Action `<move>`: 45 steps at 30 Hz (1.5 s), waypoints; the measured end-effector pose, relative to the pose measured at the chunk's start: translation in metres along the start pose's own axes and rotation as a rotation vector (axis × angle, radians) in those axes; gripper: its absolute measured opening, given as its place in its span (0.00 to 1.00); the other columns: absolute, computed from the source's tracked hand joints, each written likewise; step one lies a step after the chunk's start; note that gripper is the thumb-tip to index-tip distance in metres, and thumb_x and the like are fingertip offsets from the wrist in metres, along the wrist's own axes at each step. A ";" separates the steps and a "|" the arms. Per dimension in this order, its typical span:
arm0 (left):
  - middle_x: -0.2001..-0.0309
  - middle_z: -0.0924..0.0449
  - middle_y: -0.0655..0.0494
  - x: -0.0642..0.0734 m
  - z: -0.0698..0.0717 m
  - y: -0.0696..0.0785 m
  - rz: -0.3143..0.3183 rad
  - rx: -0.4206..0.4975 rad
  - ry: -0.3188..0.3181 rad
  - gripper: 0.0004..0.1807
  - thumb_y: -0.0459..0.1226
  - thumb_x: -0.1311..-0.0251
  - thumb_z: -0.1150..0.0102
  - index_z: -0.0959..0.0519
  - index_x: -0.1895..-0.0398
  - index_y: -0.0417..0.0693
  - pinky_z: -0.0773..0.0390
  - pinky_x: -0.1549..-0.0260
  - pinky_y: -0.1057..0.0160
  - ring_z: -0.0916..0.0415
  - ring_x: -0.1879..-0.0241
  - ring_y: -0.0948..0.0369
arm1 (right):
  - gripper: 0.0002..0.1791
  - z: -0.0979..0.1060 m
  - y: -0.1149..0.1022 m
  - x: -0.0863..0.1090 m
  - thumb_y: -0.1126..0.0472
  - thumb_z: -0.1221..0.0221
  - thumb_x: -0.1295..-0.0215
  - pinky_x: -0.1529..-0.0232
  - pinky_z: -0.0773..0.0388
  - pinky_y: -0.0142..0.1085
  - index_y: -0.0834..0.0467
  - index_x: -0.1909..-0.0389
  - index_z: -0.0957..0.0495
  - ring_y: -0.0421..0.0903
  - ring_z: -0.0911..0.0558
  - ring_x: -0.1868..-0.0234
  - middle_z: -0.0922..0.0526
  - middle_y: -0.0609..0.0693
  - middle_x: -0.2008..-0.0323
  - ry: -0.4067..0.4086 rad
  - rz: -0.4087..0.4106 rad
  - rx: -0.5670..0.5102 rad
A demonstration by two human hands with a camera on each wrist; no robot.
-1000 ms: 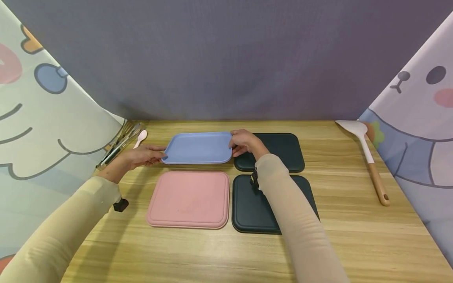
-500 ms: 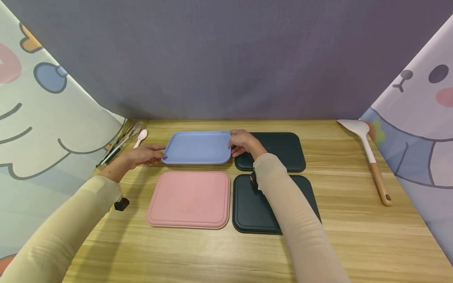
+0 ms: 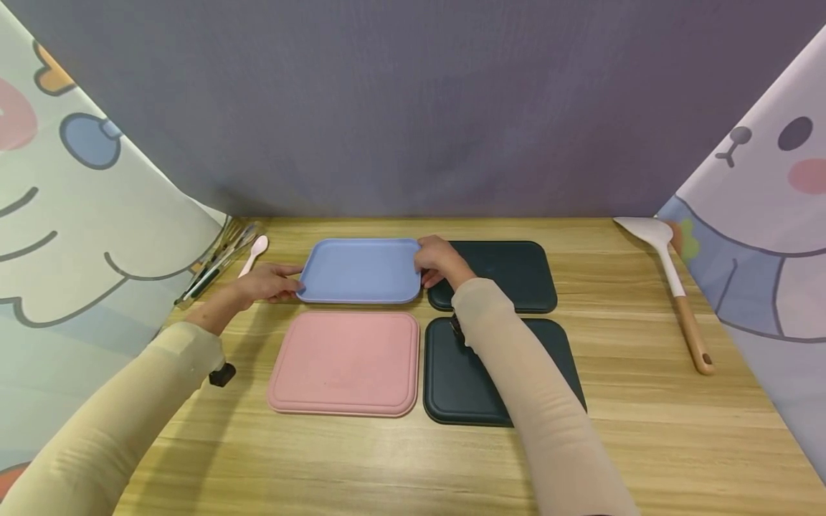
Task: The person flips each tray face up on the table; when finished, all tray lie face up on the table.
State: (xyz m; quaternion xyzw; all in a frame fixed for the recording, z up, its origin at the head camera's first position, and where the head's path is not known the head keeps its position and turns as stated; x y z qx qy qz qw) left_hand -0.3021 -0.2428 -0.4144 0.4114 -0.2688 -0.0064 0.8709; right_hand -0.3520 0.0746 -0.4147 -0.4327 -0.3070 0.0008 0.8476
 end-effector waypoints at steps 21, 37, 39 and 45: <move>0.73 0.15 0.64 -0.002 0.001 -0.004 0.049 -0.057 0.021 0.36 0.39 0.28 0.44 0.45 0.22 0.42 0.26 0.70 0.66 0.22 0.73 0.68 | 0.42 -0.003 -0.006 -0.002 0.70 0.51 0.33 0.62 0.14 0.43 0.53 0.19 0.52 0.50 0.16 0.71 0.37 0.60 0.25 0.056 -0.001 0.097; 0.70 0.13 0.56 -0.007 -0.001 -0.008 0.014 -0.120 0.052 0.36 0.38 0.28 0.45 0.45 0.22 0.39 0.23 0.66 0.66 0.21 0.70 0.66 | 0.41 -0.004 -0.008 -0.008 0.71 0.50 0.34 0.72 0.15 0.38 0.53 0.20 0.50 0.45 0.17 0.81 0.28 0.62 0.32 0.144 -0.015 0.241; 0.70 0.13 0.56 -0.007 -0.001 -0.008 0.013 -0.122 0.057 0.35 0.38 0.28 0.45 0.45 0.22 0.39 0.23 0.66 0.66 0.22 0.70 0.66 | 0.41 -0.004 -0.008 -0.008 0.71 0.50 0.33 0.73 0.15 0.38 0.53 0.20 0.50 0.45 0.18 0.81 0.30 0.62 0.30 0.148 -0.020 0.250; 0.72 0.14 0.57 -0.006 -0.001 -0.007 0.002 -0.133 0.054 0.35 0.37 0.28 0.45 0.45 0.23 0.37 0.23 0.67 0.66 0.23 0.72 0.66 | 0.41 -0.005 -0.009 -0.005 0.70 0.50 0.32 0.72 0.15 0.39 0.52 0.20 0.49 0.45 0.19 0.81 0.26 0.62 0.34 0.153 -0.028 0.231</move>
Point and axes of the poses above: each hand's wrist, its own x-axis away from the middle knuckle, its own z-axis out of the back of the hand, y = z × x, the point moved 7 cm from there along -x, towards the middle knuckle
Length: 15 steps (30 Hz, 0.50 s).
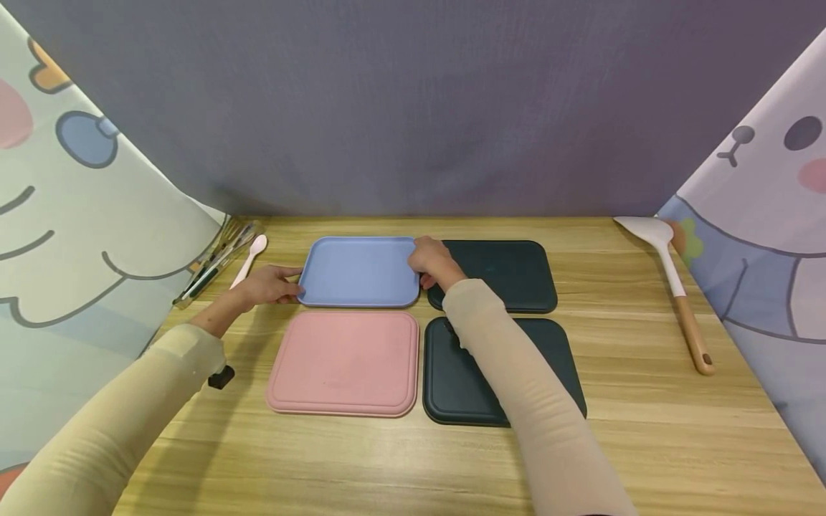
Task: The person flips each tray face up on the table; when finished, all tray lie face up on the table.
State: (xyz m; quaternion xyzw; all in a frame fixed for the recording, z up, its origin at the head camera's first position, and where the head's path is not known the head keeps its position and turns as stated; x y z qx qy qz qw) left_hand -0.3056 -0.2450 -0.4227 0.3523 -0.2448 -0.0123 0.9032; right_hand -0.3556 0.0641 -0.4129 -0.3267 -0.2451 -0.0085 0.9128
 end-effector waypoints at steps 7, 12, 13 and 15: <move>0.61 0.16 0.40 0.010 0.017 0.024 -0.060 -0.239 0.113 0.33 0.43 0.26 0.53 0.43 0.23 0.37 0.27 0.68 0.60 0.29 0.74 0.61 | 0.43 0.016 0.008 0.013 0.61 0.46 0.30 0.64 0.14 0.43 0.52 0.19 0.55 0.52 0.17 0.66 0.25 0.65 0.39 -0.075 0.084 -0.102; 0.42 0.21 0.36 0.020 0.023 0.061 -0.101 -0.297 0.173 0.33 0.48 0.24 0.55 0.44 0.21 0.46 0.28 0.67 0.57 0.23 0.69 0.53 | 0.41 0.062 0.035 0.026 0.58 0.45 0.27 0.59 0.15 0.45 0.53 0.19 0.54 0.59 0.18 0.51 0.31 0.67 0.32 -0.017 0.185 -0.082; 0.41 0.22 0.36 0.021 0.018 0.070 -0.115 -0.274 0.158 0.33 0.49 0.24 0.55 0.45 0.21 0.49 0.28 0.66 0.57 0.21 0.65 0.51 | 0.40 0.073 0.043 0.029 0.57 0.46 0.26 0.59 0.15 0.45 0.54 0.19 0.54 0.59 0.18 0.50 0.30 0.68 0.34 0.011 0.201 -0.055; 0.41 0.22 0.39 0.020 0.005 0.088 -0.142 -0.218 0.109 0.34 0.50 0.24 0.55 0.46 0.20 0.52 0.28 0.64 0.57 0.19 0.56 0.49 | 0.39 0.095 0.061 0.035 0.54 0.48 0.25 0.59 0.16 0.45 0.54 0.19 0.53 0.61 0.19 0.49 0.30 0.69 0.35 0.065 0.228 0.001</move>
Point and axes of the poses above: each hand's wrist, its own x-axis away from the middle knuckle, its own z-axis out of the back of the hand, y = z × x, the point moved 7 cm from there along -x, towards the middle knuckle
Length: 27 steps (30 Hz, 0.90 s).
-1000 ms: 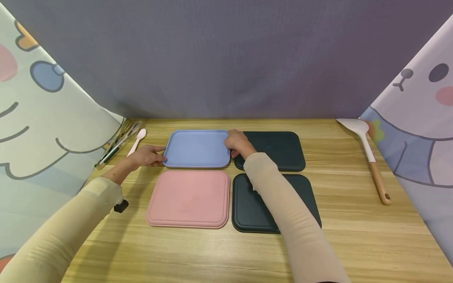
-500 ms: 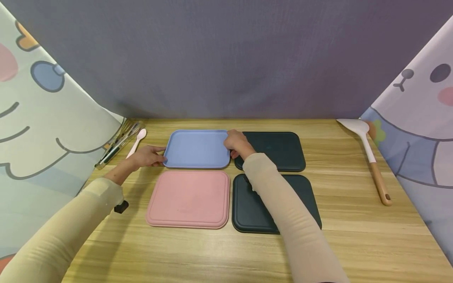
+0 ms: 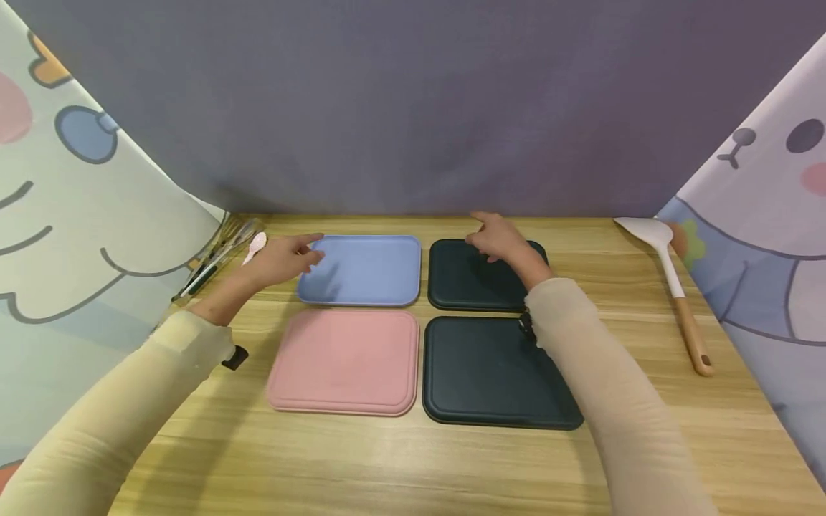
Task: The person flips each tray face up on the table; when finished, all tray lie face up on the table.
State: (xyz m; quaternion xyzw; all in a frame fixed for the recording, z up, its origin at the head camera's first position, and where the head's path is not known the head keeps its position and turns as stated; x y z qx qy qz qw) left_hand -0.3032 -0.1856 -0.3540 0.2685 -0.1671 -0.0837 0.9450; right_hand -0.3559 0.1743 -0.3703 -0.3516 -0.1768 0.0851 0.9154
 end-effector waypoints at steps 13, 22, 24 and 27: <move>0.68 0.16 0.48 -0.013 -0.105 0.100 0.032 0.186 -0.365 0.41 0.49 0.25 0.52 0.58 0.18 0.46 0.30 0.74 0.65 0.30 0.79 0.62 | 0.41 0.051 0.100 0.039 0.52 0.54 0.21 0.53 0.17 0.54 0.62 0.20 0.63 0.65 0.20 0.48 0.32 0.76 0.35 -0.058 -0.157 -0.007; 0.79 0.24 0.52 -0.020 -0.135 0.121 -0.006 0.139 -0.443 0.34 0.46 0.24 0.53 0.43 0.25 0.34 0.34 0.77 0.61 0.36 0.82 0.59 | 0.40 0.040 0.110 0.031 0.56 0.53 0.22 0.75 0.27 0.40 0.60 0.20 0.64 0.41 0.36 0.82 0.36 0.43 0.85 -0.147 -0.199 -0.021; 0.80 0.25 0.52 -0.021 -0.137 0.122 -0.002 0.147 -0.445 0.34 0.46 0.24 0.53 0.46 0.23 0.36 0.37 0.78 0.62 0.38 0.83 0.60 | 0.40 0.039 0.110 0.029 0.57 0.52 0.22 0.75 0.25 0.40 0.61 0.20 0.63 0.41 0.36 0.82 0.37 0.43 0.86 -0.154 -0.202 -0.004; 0.82 0.27 0.52 -0.023 -0.141 0.125 0.011 0.159 -0.458 0.41 0.46 0.24 0.53 0.59 0.19 0.42 0.40 0.80 0.62 0.43 0.86 0.61 | 0.40 0.037 0.109 0.026 0.59 0.52 0.23 0.71 0.21 0.41 0.62 0.20 0.62 0.42 0.33 0.82 0.37 0.44 0.85 -0.161 -0.202 0.022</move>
Point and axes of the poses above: each hand's wrist, its own x-axis away from the middle knuckle, its own z-axis out of the back of the hand, y = z × x, the point moved 7 cm from there along -x, towards the middle knuckle
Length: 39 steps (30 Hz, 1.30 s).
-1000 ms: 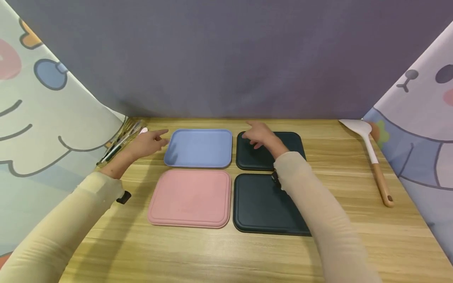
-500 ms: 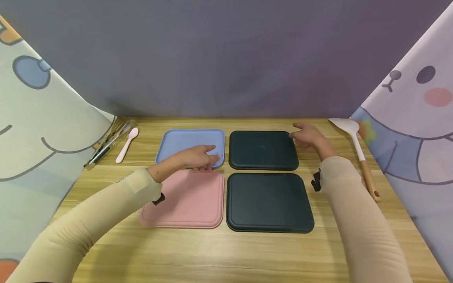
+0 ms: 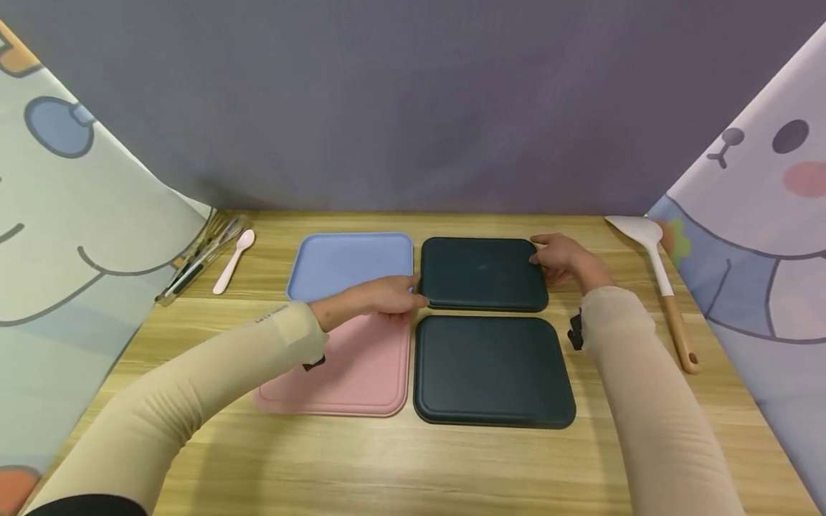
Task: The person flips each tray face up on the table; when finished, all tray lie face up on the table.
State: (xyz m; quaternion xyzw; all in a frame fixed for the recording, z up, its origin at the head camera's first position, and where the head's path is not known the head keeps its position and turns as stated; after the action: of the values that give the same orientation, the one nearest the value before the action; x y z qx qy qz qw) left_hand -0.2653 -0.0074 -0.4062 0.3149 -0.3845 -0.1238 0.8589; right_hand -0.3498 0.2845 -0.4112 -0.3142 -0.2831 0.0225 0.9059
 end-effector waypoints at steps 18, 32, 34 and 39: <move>0.79 0.22 0.52 -0.016 -0.010 0.004 0.103 0.091 -0.055 0.34 0.46 0.26 0.49 0.41 0.27 0.35 0.38 0.83 0.67 0.40 0.88 0.64 | 0.37 -0.003 0.002 -0.001 0.65 0.54 0.24 0.63 0.15 0.47 0.60 0.20 0.58 0.43 0.28 0.77 0.30 0.49 0.76 -0.011 -0.006 0.030; 0.82 0.22 0.54 -0.012 -0.010 -0.002 0.149 0.215 -0.069 0.45 0.43 0.26 0.49 0.64 0.19 0.42 0.37 0.86 0.69 0.39 0.91 0.65 | 0.39 -0.007 0.003 0.000 0.67 0.56 0.24 0.64 0.14 0.44 0.59 0.19 0.64 0.41 0.36 0.81 0.41 0.45 0.84 -0.065 0.008 -0.052; 0.82 0.22 0.55 -0.013 -0.010 -0.003 0.148 0.259 -0.061 0.46 0.42 0.26 0.49 0.66 0.19 0.43 0.38 0.86 0.69 0.39 0.91 0.65 | 0.39 -0.007 0.004 0.001 0.67 0.56 0.24 0.65 0.14 0.44 0.59 0.19 0.63 0.43 0.34 0.80 0.37 0.48 0.82 -0.058 0.014 -0.056; 0.81 0.21 0.55 -0.013 -0.009 -0.008 0.141 0.346 -0.048 0.46 0.42 0.25 0.50 0.69 0.19 0.47 0.38 0.86 0.70 0.39 0.91 0.66 | 0.37 -0.006 0.006 0.003 0.67 0.57 0.24 0.64 0.14 0.44 0.58 0.19 0.62 0.48 0.25 0.67 0.29 0.78 0.44 -0.039 0.018 -0.066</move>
State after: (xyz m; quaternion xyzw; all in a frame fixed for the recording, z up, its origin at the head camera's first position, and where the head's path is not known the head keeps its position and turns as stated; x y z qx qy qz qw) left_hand -0.2675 -0.0033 -0.4235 0.4269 -0.4418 -0.0027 0.7890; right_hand -0.3435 0.2868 -0.4168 -0.3459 -0.2983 0.0274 0.8892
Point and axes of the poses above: each hand's wrist, its own x-axis away from the middle knuckle, its own z-axis out of the back of the hand, y = z × x, the point moved 7 cm from there along -x, towards the middle knuckle
